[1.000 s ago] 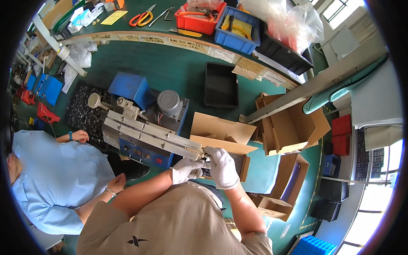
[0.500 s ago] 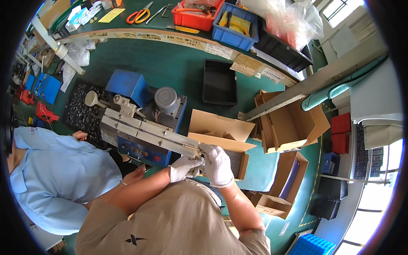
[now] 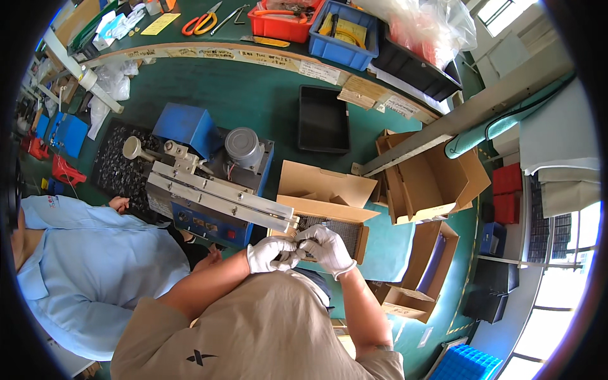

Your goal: The person uses a handheld tool to manipulate small black mechanical components on a workbench. They repeatedly pick up the parts, apply the tool, and place them into a cardboard box. The task involves repetitive handling of small hardware items in a workshop setting.

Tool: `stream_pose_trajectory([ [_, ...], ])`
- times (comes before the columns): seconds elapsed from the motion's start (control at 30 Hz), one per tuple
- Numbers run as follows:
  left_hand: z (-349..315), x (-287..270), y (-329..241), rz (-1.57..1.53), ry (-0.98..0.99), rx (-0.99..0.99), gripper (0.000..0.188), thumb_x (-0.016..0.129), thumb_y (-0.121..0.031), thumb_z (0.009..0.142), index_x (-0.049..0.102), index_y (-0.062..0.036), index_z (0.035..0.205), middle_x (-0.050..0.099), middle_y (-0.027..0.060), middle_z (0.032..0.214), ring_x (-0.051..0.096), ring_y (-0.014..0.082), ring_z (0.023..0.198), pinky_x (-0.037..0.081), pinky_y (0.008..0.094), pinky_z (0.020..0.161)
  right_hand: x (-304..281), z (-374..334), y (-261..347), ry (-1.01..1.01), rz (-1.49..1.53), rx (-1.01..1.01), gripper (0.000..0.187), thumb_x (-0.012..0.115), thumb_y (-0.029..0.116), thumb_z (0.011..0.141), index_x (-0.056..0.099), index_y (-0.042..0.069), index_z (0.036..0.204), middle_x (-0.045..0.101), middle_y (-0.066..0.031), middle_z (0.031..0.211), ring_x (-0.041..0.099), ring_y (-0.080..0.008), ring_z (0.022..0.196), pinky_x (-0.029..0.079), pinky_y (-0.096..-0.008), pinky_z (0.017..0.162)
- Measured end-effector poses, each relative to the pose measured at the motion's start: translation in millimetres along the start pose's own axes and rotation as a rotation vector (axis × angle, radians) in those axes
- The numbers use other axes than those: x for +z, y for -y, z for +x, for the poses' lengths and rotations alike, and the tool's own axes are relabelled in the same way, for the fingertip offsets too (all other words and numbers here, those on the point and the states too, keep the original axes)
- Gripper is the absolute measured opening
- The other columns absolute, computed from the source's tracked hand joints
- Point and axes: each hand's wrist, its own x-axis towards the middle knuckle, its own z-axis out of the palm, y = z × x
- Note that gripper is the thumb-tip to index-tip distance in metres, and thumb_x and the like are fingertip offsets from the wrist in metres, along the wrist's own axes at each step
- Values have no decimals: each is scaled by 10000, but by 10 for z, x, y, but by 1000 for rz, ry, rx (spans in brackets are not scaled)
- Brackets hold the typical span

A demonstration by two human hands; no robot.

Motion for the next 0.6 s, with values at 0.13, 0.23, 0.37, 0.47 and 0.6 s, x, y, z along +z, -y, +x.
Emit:
stream_pose_trajectory([
  [0.13,19,38,-32,9,-61,59,489,490,-438,1056,637,20,1145,672,119,813,511,130,490,310,222,364,-28,77,253,-374,-537,-273,119,702,16,872,667,25,986,695,-148,925,676,-324,842,545,-390,765],
  [0.23,29,5,-11,29,-137,81,528,477,-479,1055,638,3,1197,679,110,830,499,110,496,304,208,384,56,159,375,-396,-652,-340,86,691,31,883,678,34,968,708,-133,911,684,-320,849,549,-390,777],
  [0.37,50,-59,21,15,-152,112,471,482,-454,1058,615,-38,1234,691,118,866,481,132,531,348,219,451,231,230,237,-435,-695,-395,164,724,13,845,681,57,998,689,-136,934,678,-329,851,548,-396,768],
  [0.47,-3,-111,36,98,-70,218,423,453,-410,1070,575,-50,1253,696,146,1025,623,196,740,465,257,576,294,277,250,-456,-687,-465,208,746,0,824,683,61,1013,672,-120,932,658,-314,840,540,-379,761],
  [0.6,-48,11,-46,-286,104,159,415,397,-333,1083,514,-20,1329,641,188,1238,654,358,1132,556,397,933,371,181,426,-600,-633,-403,294,766,-24,792,689,62,1062,653,-104,943,632,-289,837,527,-367,748],
])
